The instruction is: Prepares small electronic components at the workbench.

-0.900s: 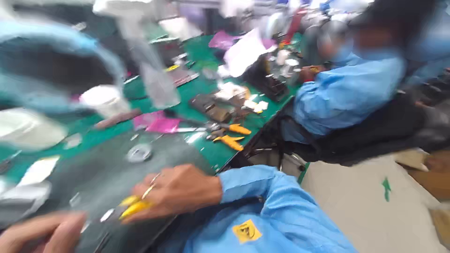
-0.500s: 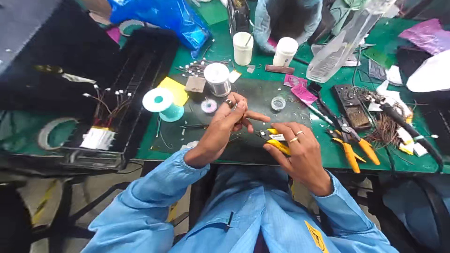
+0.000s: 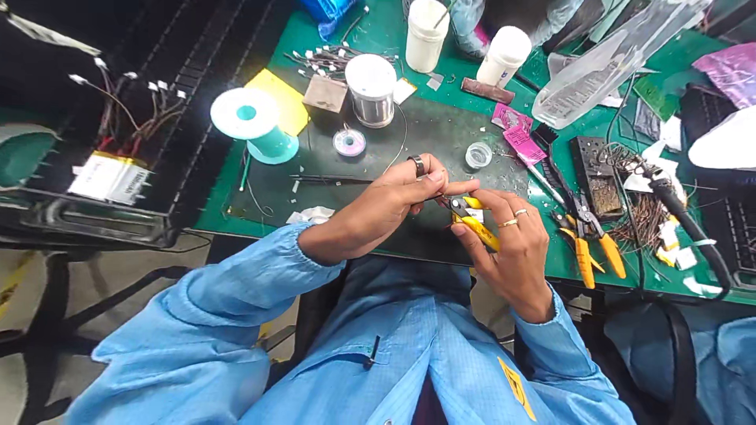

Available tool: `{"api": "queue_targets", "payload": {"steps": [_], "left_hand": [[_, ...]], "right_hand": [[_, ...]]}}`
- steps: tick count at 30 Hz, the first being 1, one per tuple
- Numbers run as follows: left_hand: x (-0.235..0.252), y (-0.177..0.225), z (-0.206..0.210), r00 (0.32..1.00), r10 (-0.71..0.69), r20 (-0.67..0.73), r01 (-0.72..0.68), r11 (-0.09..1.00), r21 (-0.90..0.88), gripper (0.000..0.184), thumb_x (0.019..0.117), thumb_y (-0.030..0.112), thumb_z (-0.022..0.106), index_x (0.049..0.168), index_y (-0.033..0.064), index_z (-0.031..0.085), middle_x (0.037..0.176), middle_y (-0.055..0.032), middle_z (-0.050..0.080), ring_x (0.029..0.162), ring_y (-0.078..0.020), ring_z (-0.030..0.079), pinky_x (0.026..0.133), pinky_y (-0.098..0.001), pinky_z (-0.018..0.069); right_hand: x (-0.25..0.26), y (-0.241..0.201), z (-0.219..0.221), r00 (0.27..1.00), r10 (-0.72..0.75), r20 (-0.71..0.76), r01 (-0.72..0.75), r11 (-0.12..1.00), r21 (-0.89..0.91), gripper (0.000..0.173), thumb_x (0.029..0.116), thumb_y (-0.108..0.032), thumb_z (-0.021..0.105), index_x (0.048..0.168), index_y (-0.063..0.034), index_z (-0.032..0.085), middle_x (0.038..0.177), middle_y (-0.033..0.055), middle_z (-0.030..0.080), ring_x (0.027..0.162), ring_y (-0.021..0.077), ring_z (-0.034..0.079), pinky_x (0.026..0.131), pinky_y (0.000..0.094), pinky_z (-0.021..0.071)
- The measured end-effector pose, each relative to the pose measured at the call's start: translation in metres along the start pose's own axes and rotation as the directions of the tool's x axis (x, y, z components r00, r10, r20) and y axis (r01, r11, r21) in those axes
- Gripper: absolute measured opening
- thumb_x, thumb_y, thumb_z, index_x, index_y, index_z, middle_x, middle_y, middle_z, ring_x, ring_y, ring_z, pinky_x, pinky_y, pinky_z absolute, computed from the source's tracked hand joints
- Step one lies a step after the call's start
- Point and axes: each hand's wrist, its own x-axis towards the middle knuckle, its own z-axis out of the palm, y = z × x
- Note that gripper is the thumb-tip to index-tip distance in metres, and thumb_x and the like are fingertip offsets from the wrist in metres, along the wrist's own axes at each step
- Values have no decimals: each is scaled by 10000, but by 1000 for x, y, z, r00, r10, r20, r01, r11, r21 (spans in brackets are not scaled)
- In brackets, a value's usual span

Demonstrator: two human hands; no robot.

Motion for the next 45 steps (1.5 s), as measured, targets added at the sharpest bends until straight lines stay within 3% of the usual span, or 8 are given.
{"api": "queue_targets", "payload": {"steps": [3, 8, 13, 22, 34, 38, 42, 45], "left_hand": [[-1, -2, 1, 1000, 6, -5, -6, 1000, 11, 213, 1118, 163, 344, 1060, 96, 538, 1239, -89, 710, 990, -72, 645, 776, -206, 466], [-2, -2, 1, 1000, 0, 31, 0, 1000, -1, 216, 1121, 156, 324, 1106, 77, 524, 1318, -143, 690, 1163, -139, 663, 880, -260, 499], [-1, 0, 0, 1000, 27, 7, -27, 994, 110, 159, 1118, 166, 391, 1096, 83, 525, 1299, -118, 712, 1029, -95, 693, 775, -222, 481], [3, -1, -13, 983, 176, -61, -158, 961, 227, 64, 969, 49, 688, 1003, -1, 709, 957, -88, 763, 636, -99, 664, 527, -198, 542], [2, -8, -12, 942, 336, -16, -243, 712, 658, 77, 965, 164, 690, 959, 99, 729, 874, 37, 677, 520, 3, 476, 445, -148, 396], [4, -23, -1, 930, 360, -66, -219, 691, 689, 114, 996, 203, 652, 983, 94, 684, 691, 55, 549, 475, -3, 391, 436, -158, 328], [3, -29, 7, 931, 362, -43, -235, 686, 689, 107, 1006, 189, 623, 987, 97, 675, 820, 48, 606, 540, 26, 461, 480, -127, 400], [1, -31, 5, 883, 470, -7, -294, 564, 772, 177, 1028, 200, 582, 994, 63, 689, 877, 8, 618, 590, 17, 469, 517, -143, 405]], "right_hand": [[1, -1, 0, 1000, 0, 5, 0, 1000, -14, 533, 1005, -517, 595, 1280, -68, 680, 1192, 150, 710, 1107, 284, 674, 941, 481, 522], [1, 1, 0, 1000, -18, -2, 18, 1000, 8, 483, 998, -494, 621, 1203, -65, 710, 1003, 134, 710, 898, 261, 662, 761, 447, 501], [0, 2, 0, 1000, -5, -28, 6, 999, 41, 420, 993, -445, 652, 1113, -51, 736, 819, 96, 662, 721, 203, 615, 626, 366, 481], [0, 3, 1, 999, 37, 18, -39, 991, 130, 379, 1002, -415, 649, 1070, -53, 739, 826, 63, 688, 702, 151, 634, 602, 340, 509], [-3, -3, 9, 1000, 13, 4, -13, 1000, 24, 387, 1004, -434, 636, 966, -65, 747, 730, 64, 674, 575, 170, 609, 480, 339, 452], [-7, 0, 0, 997, 40, 66, -39, 999, -17, 414, 1012, -473, 607, 929, -87, 729, 685, 50, 626, 563, 179, 592, 472, 353, 433], [-15, 1, -8, 995, 57, 78, -55, 998, -34, 426, 1013, -482, 595, 915, -92, 736, 671, 45, 629, 560, 175, 596, 468, 348, 430], [-18, 1, -12, 981, 107, 160, -97, 993, -72, 463, 1030, -519, 540, 950, -109, 739, 709, 49, 657, 588, 201, 627, 478, 385, 447]]}}
